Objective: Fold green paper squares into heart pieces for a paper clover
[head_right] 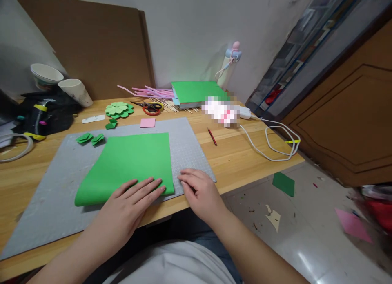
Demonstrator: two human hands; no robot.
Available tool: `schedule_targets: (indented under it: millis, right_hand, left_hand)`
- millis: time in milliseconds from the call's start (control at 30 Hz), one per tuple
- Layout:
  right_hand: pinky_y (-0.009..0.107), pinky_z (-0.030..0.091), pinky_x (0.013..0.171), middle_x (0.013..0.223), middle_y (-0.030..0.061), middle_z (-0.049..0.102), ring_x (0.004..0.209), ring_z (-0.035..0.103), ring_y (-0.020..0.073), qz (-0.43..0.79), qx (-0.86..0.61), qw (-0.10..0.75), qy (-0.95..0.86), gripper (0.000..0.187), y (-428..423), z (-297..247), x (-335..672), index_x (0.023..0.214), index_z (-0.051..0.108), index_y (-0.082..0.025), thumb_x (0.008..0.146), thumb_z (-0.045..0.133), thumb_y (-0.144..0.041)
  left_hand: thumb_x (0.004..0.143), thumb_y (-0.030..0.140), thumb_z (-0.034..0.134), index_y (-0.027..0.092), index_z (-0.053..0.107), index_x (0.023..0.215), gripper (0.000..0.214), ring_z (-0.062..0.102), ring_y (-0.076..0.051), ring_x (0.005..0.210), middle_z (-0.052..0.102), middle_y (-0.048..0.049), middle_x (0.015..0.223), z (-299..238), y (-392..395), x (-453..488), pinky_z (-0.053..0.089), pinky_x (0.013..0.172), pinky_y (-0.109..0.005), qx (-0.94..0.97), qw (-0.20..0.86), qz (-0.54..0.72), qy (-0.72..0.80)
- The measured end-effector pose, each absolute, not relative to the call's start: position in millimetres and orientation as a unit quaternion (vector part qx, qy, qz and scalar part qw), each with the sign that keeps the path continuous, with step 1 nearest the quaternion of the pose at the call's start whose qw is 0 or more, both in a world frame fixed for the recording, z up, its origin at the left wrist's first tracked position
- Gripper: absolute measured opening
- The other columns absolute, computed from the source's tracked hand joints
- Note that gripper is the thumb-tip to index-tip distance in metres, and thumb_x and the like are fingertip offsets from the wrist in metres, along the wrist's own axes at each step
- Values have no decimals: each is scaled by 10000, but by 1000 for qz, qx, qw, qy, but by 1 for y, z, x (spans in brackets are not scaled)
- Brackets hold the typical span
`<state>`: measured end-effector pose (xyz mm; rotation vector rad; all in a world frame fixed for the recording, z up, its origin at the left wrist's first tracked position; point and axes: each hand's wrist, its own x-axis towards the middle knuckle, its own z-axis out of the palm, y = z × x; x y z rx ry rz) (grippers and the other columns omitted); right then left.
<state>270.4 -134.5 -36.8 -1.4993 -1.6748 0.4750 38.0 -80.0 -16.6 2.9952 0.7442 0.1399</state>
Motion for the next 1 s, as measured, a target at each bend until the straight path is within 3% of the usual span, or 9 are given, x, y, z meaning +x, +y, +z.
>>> schedule_targets:
  millis: [267, 1000]
  right_hand:
    - [424, 428, 989, 1249, 78, 622, 1174, 544, 206, 110, -570, 315, -751, 320, -133, -39, 270, 1155, 634, -201, 887, 469, -144]
    - [424, 389, 1059, 1301, 51, 587, 1220, 514, 190, 114, -572, 304, -753, 352, -132, -42, 272, 1189, 610, -208, 893, 435, -133]
  left_hand:
    - [772, 23, 404, 272, 345, 1416, 692, 448, -209, 1283, 413, 6, 1454, -19, -86, 40, 325, 1019, -415, 966, -5, 38, 254]
    - [853, 108, 433, 297, 356, 1409, 593, 457, -194, 1276, 437, 14, 1438, -13, -73, 40, 344, 1009, -378, 976, -1, 26, 214]
